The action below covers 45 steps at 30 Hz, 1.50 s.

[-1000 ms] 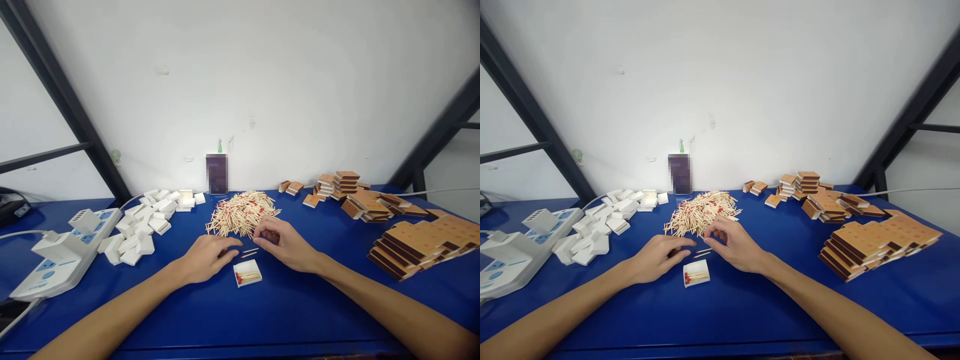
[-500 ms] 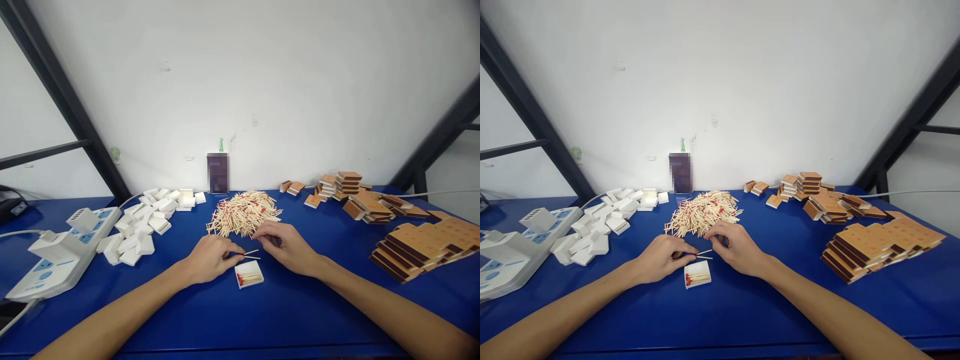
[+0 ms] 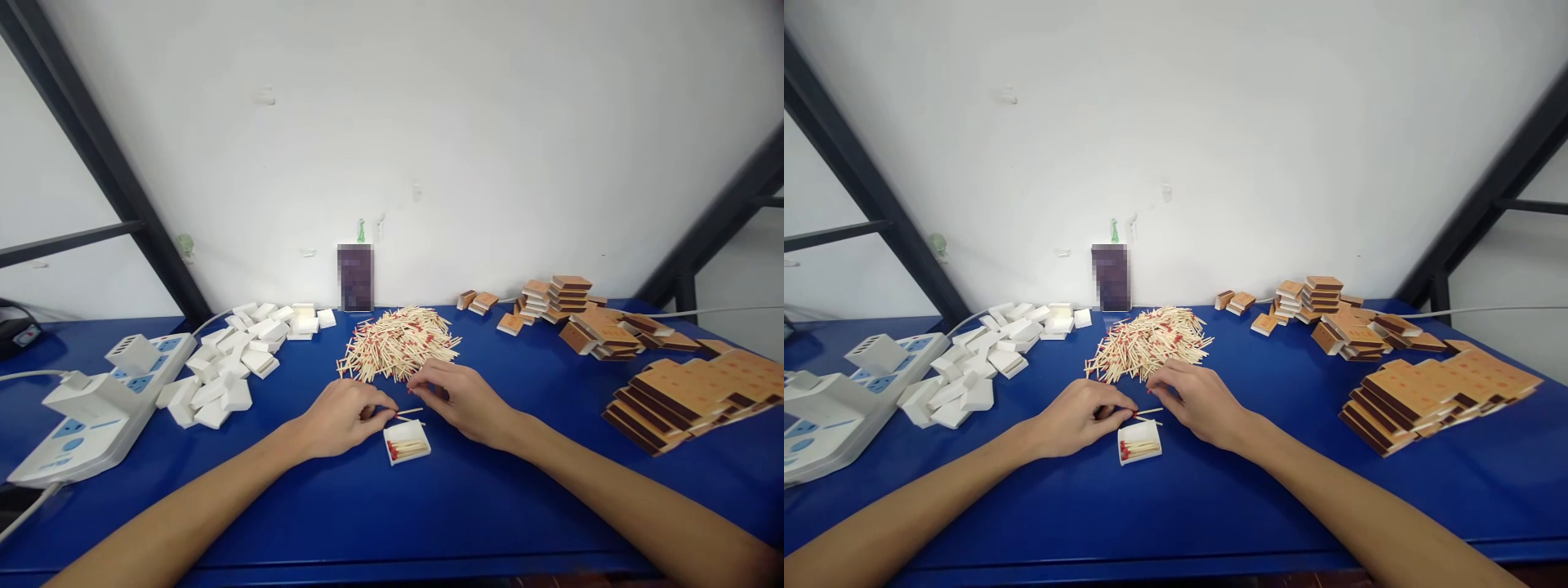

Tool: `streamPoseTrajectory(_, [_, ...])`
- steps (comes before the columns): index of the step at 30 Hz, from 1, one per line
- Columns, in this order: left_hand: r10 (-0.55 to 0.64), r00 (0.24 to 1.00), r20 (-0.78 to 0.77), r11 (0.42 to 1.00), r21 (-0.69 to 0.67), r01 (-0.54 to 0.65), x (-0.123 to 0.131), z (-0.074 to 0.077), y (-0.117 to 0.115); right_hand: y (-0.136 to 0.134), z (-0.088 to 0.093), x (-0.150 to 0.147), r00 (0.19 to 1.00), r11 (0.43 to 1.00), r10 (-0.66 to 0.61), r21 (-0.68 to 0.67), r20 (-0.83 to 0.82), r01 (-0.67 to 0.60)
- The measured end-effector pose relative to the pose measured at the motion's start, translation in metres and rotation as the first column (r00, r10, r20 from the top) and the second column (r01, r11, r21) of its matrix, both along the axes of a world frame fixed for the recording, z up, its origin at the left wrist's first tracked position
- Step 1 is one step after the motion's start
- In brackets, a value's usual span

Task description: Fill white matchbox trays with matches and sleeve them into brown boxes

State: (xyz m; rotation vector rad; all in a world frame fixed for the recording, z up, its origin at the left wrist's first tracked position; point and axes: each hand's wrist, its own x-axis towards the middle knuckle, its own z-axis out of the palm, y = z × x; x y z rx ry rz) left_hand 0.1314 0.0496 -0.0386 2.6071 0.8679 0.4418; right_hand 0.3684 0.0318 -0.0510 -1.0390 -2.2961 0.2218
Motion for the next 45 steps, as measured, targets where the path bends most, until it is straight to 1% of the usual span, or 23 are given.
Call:
streamPoseTrajectory(4, [0.011,1.000,0.001,1.000,-0.022,-0.011,-0.004,0.003,-0.005,-0.001,0.000,-0.003,0.998,0.999,-0.032,-0.012,0.044,0.033])
streamPoseTrajectory(7, [-0.031,0.999,-0.032,0.999,0.042,0.032,-0.008,0.003,-0.007,-0.001,-0.002,-0.006,0.999,0.999,-0.054,0.001,-0.004,0.054])
streamPoseTrajectory(10, [-0.065,0.997,-0.052,0.991,0.114,0.071,-0.009,0.001,-0.008,-0.003,-0.003,-0.010,1.000,1.000,-0.007,-0.027,-0.017,0.007])
streamPoseTrajectory(14, [-0.134,0.990,-0.040,0.981,0.134,0.139,-0.009,0.000,-0.007,-0.005,-0.002,-0.015,0.999,0.991,0.034,-0.126,-0.023,-0.036])
streamPoseTrajectory(16, [-0.166,0.986,-0.030,0.976,0.138,0.168,-0.009,0.000,-0.007,-0.006,0.002,-0.014,0.998,0.990,0.033,-0.134,-0.045,-0.039])
streamPoseTrajectory(20, [-0.173,0.985,-0.013,0.979,0.107,0.174,-0.010,0.001,-0.008,-0.002,0.017,0.000,0.992,0.996,0.013,-0.083,-0.123,-0.023])
streamPoseTrajectory(23, [-0.163,0.987,0.009,0.985,0.057,0.162,-0.011,0.002,-0.008,0.005,0.029,0.020,0.994,0.999,-0.030,-0.031,-0.106,0.026])
streamPoseTrajectory(26, [-0.100,0.994,0.041,0.994,0.044,0.099,-0.010,0.003,-0.006,0.012,0.035,0.037,0.980,0.988,-0.154,-0.009,-0.128,0.154])
streamPoseTrajectory(29, [-0.035,0.999,0.006,0.997,0.074,0.034,-0.008,0.002,-0.002,0.016,0.033,0.044,0.952,0.956,-0.292,0.013,0.094,0.293])
streamPoseTrajectory(30, [-0.026,0.999,-0.020,0.997,0.078,0.028,-0.008,0.002,-0.001,0.017,0.032,0.044,0.934,0.950,-0.311,0.018,0.176,0.313])
streamPoseTrajectory(32, [-0.030,0.997,-0.067,0.996,0.079,0.035,-0.007,0.002,0.000,0.017,0.030,0.042,0.902,0.942,-0.320,-0.001,0.289,0.335])
streamPoseTrajectory(36, [-0.060,0.987,-0.147,0.992,0.104,0.076,-0.006,0.004,0.000,0.014,0.028,0.035,0.830,0.911,-0.349,-0.052,0.435,0.410])
streamPoseTrajectory(38, [-0.076,0.983,-0.167,0.989,0.111,0.095,-0.006,0.005,-0.001,0.013,0.027,0.033,0.814,0.901,-0.359,-0.057,0.456,0.429])
streamPoseTrajectory(43, [-0.109,0.983,-0.145,0.986,0.109,0.125,-0.008,0.005,0.000,0.014,0.021,0.030,0.868,0.913,-0.309,-0.132,0.389,0.385])
streamPoseTrajectory(45, [-0.114,0.984,-0.139,0.986,0.107,0.129,-0.009,0.004,0.001,0.014,0.020,0.031,0.878,0.916,-0.300,-0.146,0.374,0.375])
